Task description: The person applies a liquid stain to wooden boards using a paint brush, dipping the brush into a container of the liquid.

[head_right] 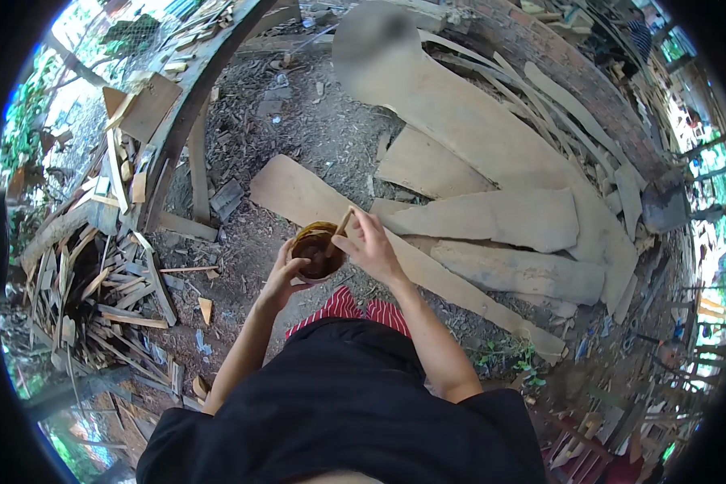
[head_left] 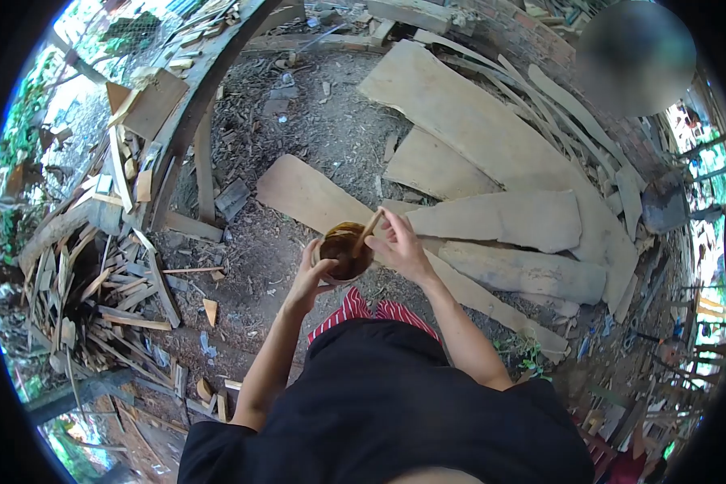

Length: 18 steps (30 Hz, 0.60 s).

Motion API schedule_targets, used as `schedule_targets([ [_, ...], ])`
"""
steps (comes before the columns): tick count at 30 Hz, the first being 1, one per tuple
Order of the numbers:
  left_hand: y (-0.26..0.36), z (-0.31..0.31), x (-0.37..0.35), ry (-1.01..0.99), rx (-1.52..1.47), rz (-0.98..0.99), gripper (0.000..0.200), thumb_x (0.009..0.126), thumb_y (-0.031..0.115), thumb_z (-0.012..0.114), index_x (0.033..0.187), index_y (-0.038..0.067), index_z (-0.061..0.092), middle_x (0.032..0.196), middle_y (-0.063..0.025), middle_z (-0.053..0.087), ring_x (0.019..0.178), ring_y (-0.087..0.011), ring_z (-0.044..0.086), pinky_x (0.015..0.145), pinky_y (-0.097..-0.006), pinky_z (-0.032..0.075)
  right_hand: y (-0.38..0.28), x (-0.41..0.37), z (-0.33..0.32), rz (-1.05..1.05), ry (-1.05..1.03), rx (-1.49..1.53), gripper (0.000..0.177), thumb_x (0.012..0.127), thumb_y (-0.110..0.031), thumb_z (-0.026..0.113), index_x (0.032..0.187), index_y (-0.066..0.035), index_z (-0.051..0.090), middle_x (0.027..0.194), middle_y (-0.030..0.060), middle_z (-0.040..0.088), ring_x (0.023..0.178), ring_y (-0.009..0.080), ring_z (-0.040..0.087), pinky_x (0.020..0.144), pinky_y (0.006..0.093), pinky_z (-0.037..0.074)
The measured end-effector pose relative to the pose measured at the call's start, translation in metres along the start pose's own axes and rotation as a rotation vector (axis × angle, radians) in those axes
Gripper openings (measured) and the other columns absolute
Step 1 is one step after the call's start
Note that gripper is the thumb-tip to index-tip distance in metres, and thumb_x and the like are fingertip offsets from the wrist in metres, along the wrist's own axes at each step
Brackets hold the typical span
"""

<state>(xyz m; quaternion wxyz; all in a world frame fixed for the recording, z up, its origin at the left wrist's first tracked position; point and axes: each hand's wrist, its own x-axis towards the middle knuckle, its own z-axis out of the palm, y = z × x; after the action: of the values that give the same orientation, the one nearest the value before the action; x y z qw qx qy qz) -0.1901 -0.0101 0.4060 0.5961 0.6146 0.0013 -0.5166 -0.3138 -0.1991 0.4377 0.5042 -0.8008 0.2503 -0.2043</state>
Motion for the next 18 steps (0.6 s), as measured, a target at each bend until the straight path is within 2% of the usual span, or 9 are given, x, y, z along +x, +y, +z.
schedule_targets([
  [4, 0.018, -0.007, -0.014, -0.011, -0.027, 0.015, 0.086, 0.081, 0.024, 0.067, 0.152, 0.02, 0.017, 0.139, -0.0136, 0.044, 0.119, -0.0284, 0.05, 0.092, -0.0543, 0.045, -0.023, 0.031, 0.032, -0.037, -0.078, 0.042, 0.039, 0.092, -0.033, 0.065, 0.122, -0.008, 0.059, 0.089, 0.0097, 0.053, 0.089, 0.0219, 0.055, 0.082, 0.0332, 0.047],
  [5, 0.017, -0.015, -0.015, 0.006, -0.037, 0.035, 0.089, 0.08, 0.025, 0.069, 0.152, 0.02, 0.017, 0.137, -0.0128, 0.046, 0.11, -0.0263, 0.055, 0.089, -0.0505, 0.047, -0.028, 0.035, 0.041, -0.056, -0.093, 0.016, 0.033, 0.093, -0.03, 0.064, 0.117, -0.008, 0.061, 0.088, 0.0088, 0.052, 0.089, 0.0225, 0.056, 0.08, 0.0341, 0.047],
  [7, 0.019, -0.032, -0.022, 0.063, -0.04, 0.052, 0.091, 0.079, 0.026, 0.07, 0.153, 0.019, 0.016, 0.135, -0.0127, 0.047, 0.106, -0.025, 0.056, 0.088, -0.0488, 0.048, -0.036, 0.04, 0.061, -0.119, -0.117, -0.043, 0.021, 0.092, -0.025, 0.064, 0.1, -0.006, 0.064, 0.087, 0.0088, 0.056, 0.088, 0.025, 0.057, 0.077, 0.0372, 0.046],
  [9, 0.017, -0.055, -0.028, 0.14, -0.033, 0.051, 0.096, 0.076, 0.028, 0.072, 0.153, 0.018, 0.015, 0.128, -0.0116, 0.051, 0.095, -0.0211, 0.06, 0.085, -0.0452, 0.05, -0.041, 0.043, 0.083, -0.166, -0.194, -0.018, 0.019, 0.091, -0.023, 0.063, 0.098, -0.005, 0.063, 0.088, 0.01, 0.058, 0.087, 0.0262, 0.058, 0.077, 0.0382, 0.046],
  [10, 0.028, -0.063, -0.04, 0.142, -0.041, 0.023, 0.089, 0.08, 0.024, 0.068, 0.152, 0.018, 0.016, 0.146, -0.0121, 0.038, 0.129, -0.0304, 0.044, 0.096, -0.0537, 0.045, -0.044, 0.049, 0.096, -0.197, -0.238, -0.002, 0.017, 0.091, -0.02, 0.063, 0.097, -0.005, 0.063, 0.088, 0.0112, 0.06, 0.086, 0.0274, 0.059, 0.077, 0.0391, 0.046],
  [14, 0.013, -0.11, -0.044, 0.299, -0.216, 0.008, 0.093, 0.079, 0.024, 0.069, 0.153, 0.018, 0.013, 0.142, -0.014, 0.04, 0.127, -0.0316, 0.045, 0.094, -0.056, 0.045, -0.062, 0.058, 0.135, -0.278, -0.473, -0.058, 0.013, 0.088, -0.014, 0.062, 0.095, -0.003, 0.061, 0.087, 0.0123, 0.063, 0.084, 0.0298, 0.061, 0.079, 0.0402, 0.047],
  [16, 0.006, -0.128, -0.042, 0.369, -0.31, -0.004, 0.094, 0.078, 0.024, 0.069, 0.153, 0.018, 0.012, 0.141, -0.0148, 0.04, 0.126, -0.0321, 0.045, 0.094, -0.0568, 0.045, -0.069, 0.062, 0.15, -0.326, -0.556, -0.045, 0.012, 0.087, -0.011, 0.06, 0.095, -0.003, 0.062, 0.087, 0.0122, 0.063, 0.082, 0.0279, 0.062, 0.077, 0.039, 0.048],
  [18, -0.003, -0.142, -0.041, 0.477, -0.358, 0.094, 0.093, 0.079, 0.022, 0.069, 0.152, 0.018, 0.011, 0.126, -0.0167, 0.049, 0.1, -0.0239, 0.059, 0.084, -0.0485, 0.052, -0.066, 0.07, 0.166, -0.288, -0.64, 0.026, 0.01, 0.086, -0.008, 0.058, 0.093, -0.002, 0.063, 0.086, 0.0124, 0.063, 0.079, 0.0254, 0.062, 0.073, 0.0366, 0.05],
])
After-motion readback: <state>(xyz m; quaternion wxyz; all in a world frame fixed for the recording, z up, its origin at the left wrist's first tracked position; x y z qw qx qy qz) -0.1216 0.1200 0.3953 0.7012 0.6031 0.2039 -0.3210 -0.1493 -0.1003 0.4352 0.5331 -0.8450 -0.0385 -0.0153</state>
